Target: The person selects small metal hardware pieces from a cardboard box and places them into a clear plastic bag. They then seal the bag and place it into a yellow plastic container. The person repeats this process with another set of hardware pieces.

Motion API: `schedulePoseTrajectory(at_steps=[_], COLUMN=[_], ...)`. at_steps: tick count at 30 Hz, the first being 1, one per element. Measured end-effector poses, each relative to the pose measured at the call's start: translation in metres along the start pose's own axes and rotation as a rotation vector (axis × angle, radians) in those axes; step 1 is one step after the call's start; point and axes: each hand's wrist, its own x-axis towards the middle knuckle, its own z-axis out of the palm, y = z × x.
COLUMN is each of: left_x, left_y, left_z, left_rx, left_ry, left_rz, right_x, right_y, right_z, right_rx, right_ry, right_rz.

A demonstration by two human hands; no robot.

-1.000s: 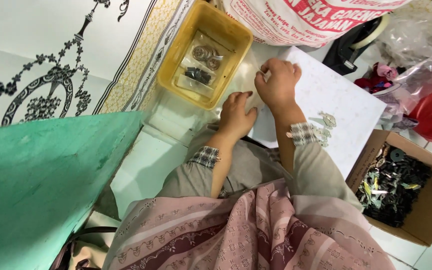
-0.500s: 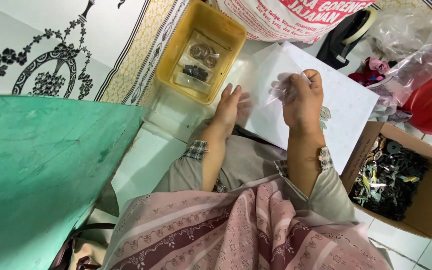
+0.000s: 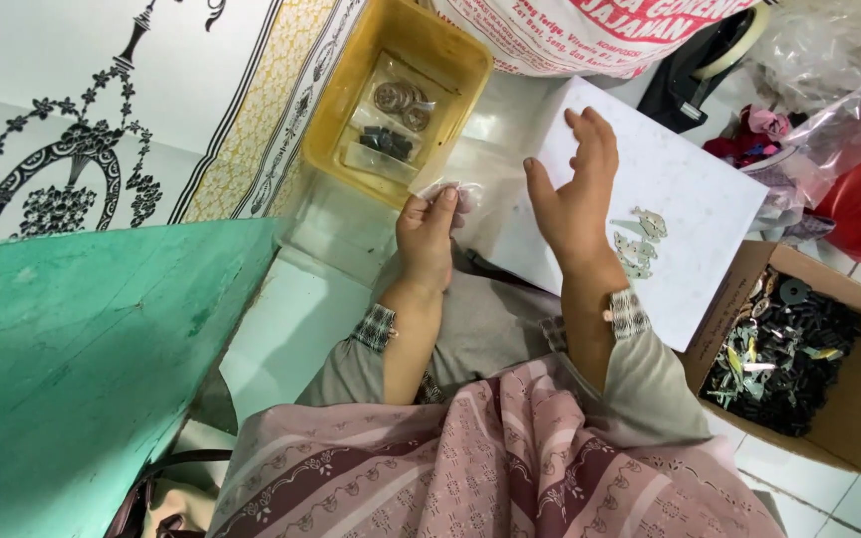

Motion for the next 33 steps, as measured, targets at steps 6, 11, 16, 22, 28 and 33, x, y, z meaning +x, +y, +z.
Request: schedulePoseTrajectory(at_steps=[6, 11, 16, 22, 28, 33], left_x=[-0.017, -0.102, -0.164, -0.206, -0.226, -0.236], left_y=[-0.013, 0.052, 0.034, 0.032, 0.026, 0.015], left_z=[0.0, 0.016, -0.017, -0.038, -0.047, -0.049], left_rx=[0.254, 0.289, 0.15, 0.055, 0.375, 0.504], left_ry=[-0.065, -0.259, -0.434, -0.618, -0.619, -0.61], left_rz=[0.077, 0.101, 0.021, -0.016, 0.158, 0.314], right_x=[-0.054, -0.112, -0.178, -0.222, -0.249, -0.273], right_y=[-0.009, -0.03, -0.019, -0.016, -0.015, -0.005], right_z=[-0.021, -0.055, -0.076, -0.101, -0.131, -0.135], right_rx=[0.194, 0.309, 0.228, 0.077, 0.207, 0.274], right_ry=[-0.073, -0.13, -0.108, 0.073, 0.095, 0.061], right_rz=[-0.199, -0.254, -0.396, -0.508, -0.515, -0.493])
